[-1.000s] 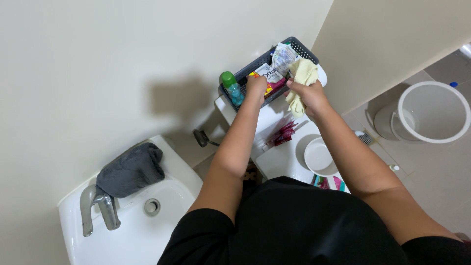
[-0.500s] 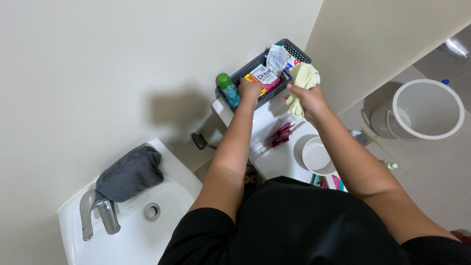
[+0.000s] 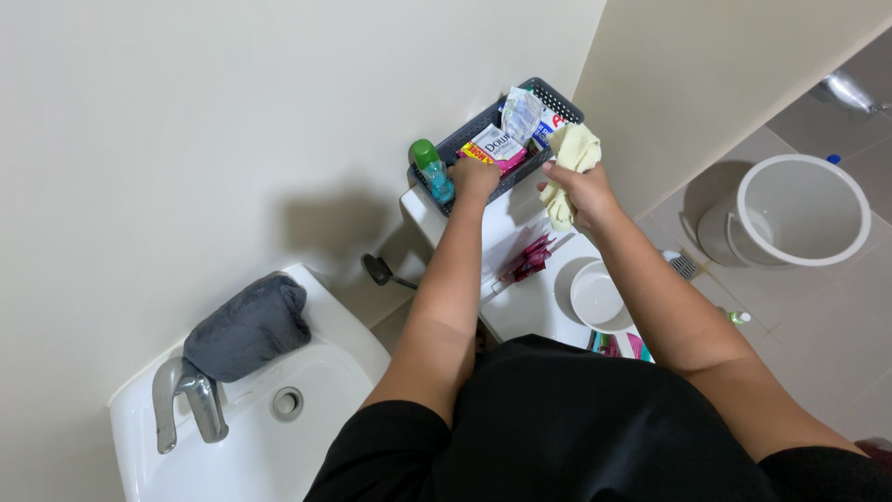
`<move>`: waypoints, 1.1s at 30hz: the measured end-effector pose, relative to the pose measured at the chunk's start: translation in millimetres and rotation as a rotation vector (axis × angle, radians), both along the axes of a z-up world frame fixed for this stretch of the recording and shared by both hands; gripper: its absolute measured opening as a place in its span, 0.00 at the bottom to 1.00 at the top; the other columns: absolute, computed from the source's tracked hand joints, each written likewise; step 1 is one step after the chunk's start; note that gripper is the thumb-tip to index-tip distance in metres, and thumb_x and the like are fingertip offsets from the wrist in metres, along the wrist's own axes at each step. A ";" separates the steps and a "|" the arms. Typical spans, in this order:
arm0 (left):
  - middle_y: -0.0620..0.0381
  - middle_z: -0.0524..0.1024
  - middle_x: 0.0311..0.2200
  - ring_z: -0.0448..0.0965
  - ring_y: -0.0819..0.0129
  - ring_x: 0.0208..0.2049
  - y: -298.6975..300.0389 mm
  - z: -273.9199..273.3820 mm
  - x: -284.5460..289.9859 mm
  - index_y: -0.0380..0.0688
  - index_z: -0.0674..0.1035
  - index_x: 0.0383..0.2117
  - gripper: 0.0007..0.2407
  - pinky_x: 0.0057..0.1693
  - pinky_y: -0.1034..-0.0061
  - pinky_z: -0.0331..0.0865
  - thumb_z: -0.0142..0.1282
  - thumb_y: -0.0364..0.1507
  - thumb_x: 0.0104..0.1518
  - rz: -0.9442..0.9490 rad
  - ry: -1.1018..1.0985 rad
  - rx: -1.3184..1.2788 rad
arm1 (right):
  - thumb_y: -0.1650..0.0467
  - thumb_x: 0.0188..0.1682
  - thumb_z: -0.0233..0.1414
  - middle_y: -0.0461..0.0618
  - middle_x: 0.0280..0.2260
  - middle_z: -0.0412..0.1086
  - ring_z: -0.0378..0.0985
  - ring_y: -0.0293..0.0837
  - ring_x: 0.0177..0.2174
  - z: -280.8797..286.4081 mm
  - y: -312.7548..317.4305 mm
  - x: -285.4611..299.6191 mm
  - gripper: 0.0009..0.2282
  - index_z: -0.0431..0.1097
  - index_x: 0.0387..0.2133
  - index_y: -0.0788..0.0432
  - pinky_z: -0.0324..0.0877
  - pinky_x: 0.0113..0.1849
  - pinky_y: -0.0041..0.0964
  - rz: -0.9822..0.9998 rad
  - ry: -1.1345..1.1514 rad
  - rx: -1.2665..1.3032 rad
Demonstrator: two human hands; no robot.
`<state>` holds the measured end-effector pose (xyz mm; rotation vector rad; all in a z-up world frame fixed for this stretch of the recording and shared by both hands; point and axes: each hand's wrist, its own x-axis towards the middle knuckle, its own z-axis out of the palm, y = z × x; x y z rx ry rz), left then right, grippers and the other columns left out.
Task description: The person wipes and arranges various small packets and bottles on top of a toilet tank using a cloth. They handle items one at a time, placing them into a black plastic basket. The person then rinses the cloth under the sink faucet.
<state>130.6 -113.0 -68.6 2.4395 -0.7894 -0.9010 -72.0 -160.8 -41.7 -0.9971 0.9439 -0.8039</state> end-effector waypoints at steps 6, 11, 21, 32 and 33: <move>0.43 0.70 0.56 0.67 0.50 0.62 3.0 -0.1 -6.2 0.27 0.74 0.54 0.23 0.63 0.67 0.68 0.50 0.36 0.57 0.099 0.079 -0.093 | 0.73 0.44 0.67 0.66 0.46 0.73 0.83 0.63 0.34 -16.2 -7.0 2.8 0.32 0.54 0.56 0.71 0.80 0.36 0.60 0.014 -0.025 0.011; 0.41 0.74 0.51 0.72 0.49 0.59 -3.9 -28.1 -0.9 0.26 0.75 0.52 0.23 0.58 0.63 0.72 0.53 0.31 0.52 0.233 0.198 -0.211 | 0.74 0.43 0.67 0.64 0.46 0.73 0.83 0.63 0.33 -25.0 -8.3 0.6 0.32 0.53 0.56 0.71 0.81 0.35 0.59 0.031 -0.056 0.032; 0.39 0.77 0.47 0.76 0.44 0.55 -8.2 -43.4 9.0 0.25 0.76 0.51 0.23 0.55 0.58 0.74 0.57 0.29 0.49 0.342 0.230 -0.324 | 0.73 0.44 0.67 0.67 0.47 0.72 0.82 0.64 0.34 -26.0 -9.7 -2.4 0.33 0.52 0.57 0.71 0.80 0.36 0.61 0.025 -0.025 0.013; 0.40 0.77 0.48 0.76 0.45 0.56 -12.0 -38.1 4.5 0.25 0.76 0.51 0.22 0.56 0.60 0.74 0.55 0.26 0.49 0.377 0.244 -0.280 | 0.72 0.45 0.67 0.66 0.47 0.72 0.82 0.63 0.38 -8.5 -6.4 -13.3 0.33 0.52 0.58 0.71 0.79 0.39 0.62 0.024 -0.025 0.013; 0.41 0.78 0.48 0.76 0.46 0.56 -15.8 -45.3 7.6 0.25 0.76 0.51 0.22 0.56 0.60 0.74 0.55 0.26 0.48 0.370 0.229 -0.270 | 0.72 0.45 0.67 0.66 0.47 0.71 0.81 0.64 0.38 -9.2 -7.5 -13.6 0.33 0.52 0.58 0.70 0.79 0.39 0.62 0.027 -0.022 0.016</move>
